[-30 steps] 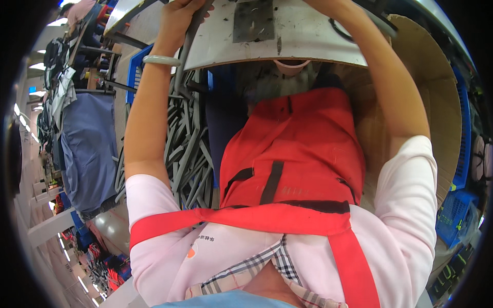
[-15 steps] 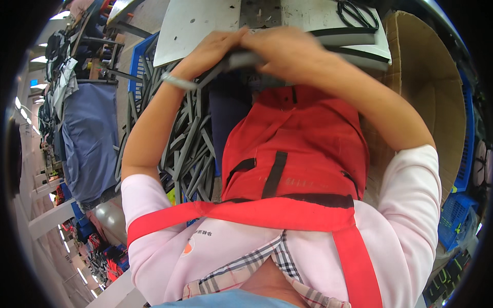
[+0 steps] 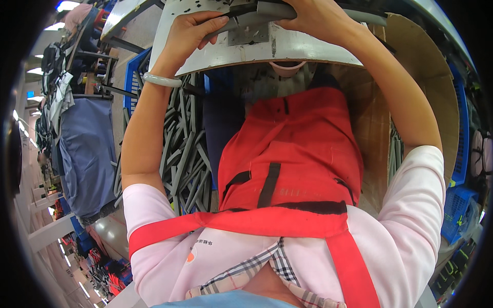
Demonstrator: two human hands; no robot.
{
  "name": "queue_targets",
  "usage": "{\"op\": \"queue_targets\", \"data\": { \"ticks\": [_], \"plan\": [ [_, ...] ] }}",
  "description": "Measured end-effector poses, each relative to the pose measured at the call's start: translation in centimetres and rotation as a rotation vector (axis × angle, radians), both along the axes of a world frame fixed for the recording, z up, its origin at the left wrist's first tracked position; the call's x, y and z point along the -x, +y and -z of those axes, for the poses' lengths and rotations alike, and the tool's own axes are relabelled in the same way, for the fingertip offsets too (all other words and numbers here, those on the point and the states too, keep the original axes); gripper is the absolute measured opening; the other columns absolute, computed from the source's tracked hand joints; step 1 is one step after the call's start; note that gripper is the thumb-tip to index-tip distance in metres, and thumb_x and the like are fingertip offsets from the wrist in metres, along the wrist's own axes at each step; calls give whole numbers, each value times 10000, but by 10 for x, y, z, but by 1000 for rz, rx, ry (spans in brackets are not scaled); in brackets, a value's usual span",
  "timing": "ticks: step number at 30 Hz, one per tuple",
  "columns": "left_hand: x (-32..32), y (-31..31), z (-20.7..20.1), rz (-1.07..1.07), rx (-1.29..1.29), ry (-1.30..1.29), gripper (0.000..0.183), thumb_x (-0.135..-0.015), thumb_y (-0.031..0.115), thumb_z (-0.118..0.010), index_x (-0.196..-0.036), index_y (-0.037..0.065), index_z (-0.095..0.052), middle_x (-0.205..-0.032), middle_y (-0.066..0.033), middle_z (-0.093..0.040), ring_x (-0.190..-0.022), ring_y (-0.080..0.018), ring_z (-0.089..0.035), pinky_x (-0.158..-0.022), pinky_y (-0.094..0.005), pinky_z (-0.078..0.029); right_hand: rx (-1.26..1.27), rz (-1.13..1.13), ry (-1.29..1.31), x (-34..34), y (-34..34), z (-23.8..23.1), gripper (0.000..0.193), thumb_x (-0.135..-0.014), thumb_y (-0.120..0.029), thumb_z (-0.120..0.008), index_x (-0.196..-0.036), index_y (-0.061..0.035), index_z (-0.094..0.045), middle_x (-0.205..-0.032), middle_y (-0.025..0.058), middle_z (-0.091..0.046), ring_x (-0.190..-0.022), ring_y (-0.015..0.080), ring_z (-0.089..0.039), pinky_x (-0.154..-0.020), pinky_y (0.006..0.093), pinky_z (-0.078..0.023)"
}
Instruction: The worker is feeding rubber or foam padding strips into a manufacturing machine, possibly for sports or recreation goods.
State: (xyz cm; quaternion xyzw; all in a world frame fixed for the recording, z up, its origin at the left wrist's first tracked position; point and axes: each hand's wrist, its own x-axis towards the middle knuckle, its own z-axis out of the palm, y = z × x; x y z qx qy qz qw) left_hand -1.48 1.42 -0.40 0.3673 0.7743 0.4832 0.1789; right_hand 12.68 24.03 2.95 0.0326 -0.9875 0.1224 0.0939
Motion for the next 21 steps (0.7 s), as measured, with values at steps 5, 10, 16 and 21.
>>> {"op": "queue_targets", "data": {
  "ticks": [5, 10, 16, 21],
  "plan": [
    [9, 6, 0, 13, -3, -68, 416, -859, 276, -728, -1132, -36, -692, -656, -45, -640, -529, -56, -480, -505, -213, -384, -17, 45, -7, 7, 4, -1, 445, -787, -283, -736, -1064, 24, -571, -906, 247, -656, -882, 409, -645, -739, 457, -505],
    [11, 7, 0, -7, -18, -57, 374, -884, 250, -707, -1135, -27, -696, -657, -39, -622, -511, -50, -439, -501, -204, -355, 23, 68, -54, 10, 3, -5, 446, -789, -292, -736, -1058, 23, -569, -901, 246, -655, -875, 407, -646, -733, 459, -501],
    [17, 6, 2, 9, -46, -48, 333, -917, 230, -679, -1138, -18, -693, -687, -40, -621, -531, -52, -456, -520, -204, -362, 26, 48, -2, 15, 5, -5, 512, -787, -306, -739, -1130, 38, -576, -942, 253, -658, -903, 406, -646, -758, 454, -506],
    [29, 33, 1, -73, -70, -285, 196, -955, 128, -605, -935, -56, -669, -710, -52, -626, -549, -113, -503, -513, -252, -397, -16, 46, 99, 40, 30, 15, 649, -772, -335, -755, -1241, 64, -552, -1025, 277, -654, -961, 420, -639, -810, 446, -513]
  ]
}}
